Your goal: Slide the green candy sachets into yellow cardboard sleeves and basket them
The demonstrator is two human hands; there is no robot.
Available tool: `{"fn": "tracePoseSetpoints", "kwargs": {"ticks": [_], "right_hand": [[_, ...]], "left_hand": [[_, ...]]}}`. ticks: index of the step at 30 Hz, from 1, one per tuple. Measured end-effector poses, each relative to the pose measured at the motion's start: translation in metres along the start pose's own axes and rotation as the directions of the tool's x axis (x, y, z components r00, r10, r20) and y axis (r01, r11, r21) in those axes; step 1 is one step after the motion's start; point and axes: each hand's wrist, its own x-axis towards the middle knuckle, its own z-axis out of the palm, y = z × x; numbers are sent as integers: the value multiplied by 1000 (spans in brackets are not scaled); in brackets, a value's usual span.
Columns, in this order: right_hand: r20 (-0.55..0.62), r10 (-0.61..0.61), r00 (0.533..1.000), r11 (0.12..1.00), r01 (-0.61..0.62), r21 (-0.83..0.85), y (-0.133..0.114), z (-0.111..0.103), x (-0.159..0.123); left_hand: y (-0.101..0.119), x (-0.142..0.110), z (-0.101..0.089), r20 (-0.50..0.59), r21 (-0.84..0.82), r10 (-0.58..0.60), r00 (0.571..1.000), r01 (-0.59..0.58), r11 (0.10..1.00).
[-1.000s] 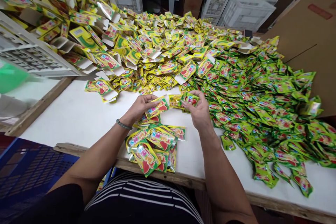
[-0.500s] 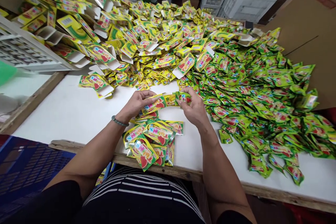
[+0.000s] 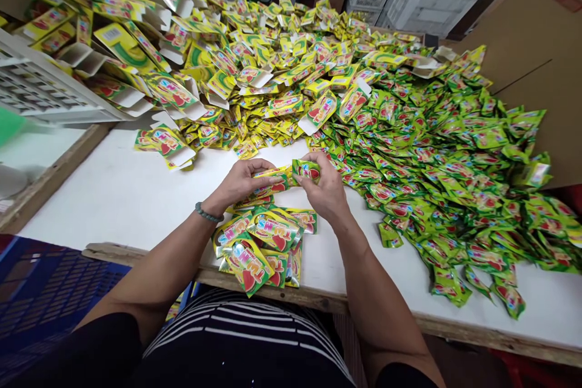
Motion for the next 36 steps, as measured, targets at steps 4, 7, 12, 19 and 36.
{"fn": "tracePoseSetpoints", "kwargs": {"ticks": [4,7,12,19,36], "right_hand": [[-97,107,990,949,-72,306,16,4,5],[-131,101,986,960,-62,274,20,0,7],[-113,41,993,989,-24,146,12,1,4],[-193,91,977,974,-47,222,14,7,4],[-117,182,976,918,-126,376,8,11,3]], "left_hand": [[-1,-1,0,10,-158,-130,991,130,979],[0,-2,0,54,-259,-155,986,164,952],[1,-2,1,31,-215,-120,992,123,969],[5,-1,-1,69,-240,-144,987,157,958],[0,-1,-1,35,-235,-123,992,128,963]]}}
